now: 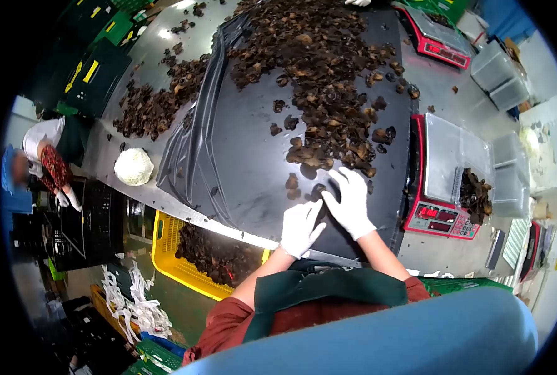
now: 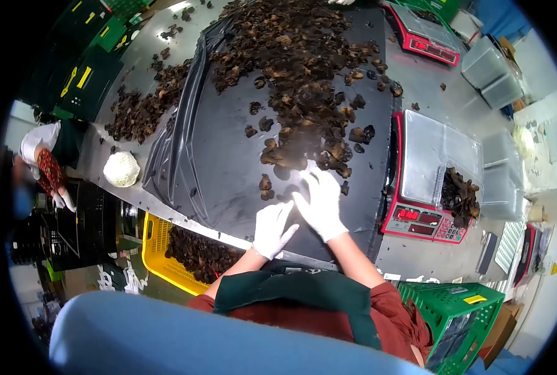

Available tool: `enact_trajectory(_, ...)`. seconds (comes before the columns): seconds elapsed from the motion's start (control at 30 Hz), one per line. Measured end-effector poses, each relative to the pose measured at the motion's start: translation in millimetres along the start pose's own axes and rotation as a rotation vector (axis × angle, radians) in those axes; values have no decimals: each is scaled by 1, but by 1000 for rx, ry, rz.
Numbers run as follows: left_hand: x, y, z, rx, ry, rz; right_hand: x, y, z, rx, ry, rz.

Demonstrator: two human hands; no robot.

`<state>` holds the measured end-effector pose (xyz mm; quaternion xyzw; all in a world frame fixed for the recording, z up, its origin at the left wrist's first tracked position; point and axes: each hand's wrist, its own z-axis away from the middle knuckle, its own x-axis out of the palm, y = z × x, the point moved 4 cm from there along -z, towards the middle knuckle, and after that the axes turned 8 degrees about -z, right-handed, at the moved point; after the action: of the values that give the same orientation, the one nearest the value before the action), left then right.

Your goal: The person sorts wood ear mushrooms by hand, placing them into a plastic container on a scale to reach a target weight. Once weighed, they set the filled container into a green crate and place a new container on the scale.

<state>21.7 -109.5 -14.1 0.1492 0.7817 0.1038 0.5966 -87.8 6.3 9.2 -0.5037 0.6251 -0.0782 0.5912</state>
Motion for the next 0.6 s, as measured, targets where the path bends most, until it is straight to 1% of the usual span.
enact_trajectory(0.03,0,-2,-4,-3,-27,41,6,15,12,-29,79,99)
enact_trajectory(0.13,6,-6,-5,47,-15,54,13,19,18,-2,-59,207)
enact_trajectory(0.17,1,-9,-5,21,31,109,15,19,17,-26,-52,191)
enact_trajectory(0.23,-15,-18,-4,-20,117,223,20,16,13,-99,-58,66)
enact_trajectory(0.27,-31,-20,-10,-69,165,241,20,8,10,-81,-85,21)
enact_trajectory(0.3,-34,-30,-8,-89,270,217,27,7,11,-112,-85,-5)
enact_trajectory(0.33,-48,-33,-14,-104,328,151,31,1,10,-127,-113,-9)
enact_trajectory(0.37,-47,-44,-16,-191,354,148,35,-6,8,-139,-138,-8)
enact_trajectory(0.43,-44,-59,-28,-224,317,117,51,-11,11,-210,-160,61)
enact_trajectory(0.47,-37,-67,-32,-232,234,91,57,-11,12,-201,-136,73)
enact_trajectory(0.5,-27,-72,-38,-214,148,23,62,-7,11,-189,-108,92)
enact_trajectory(0.57,-16,-65,-46,-175,75,-40,73,13,7,-170,-182,-15)
enact_trajectory(0.6,-13,-61,-49,-111,97,-94,69,18,8,-203,-106,34)
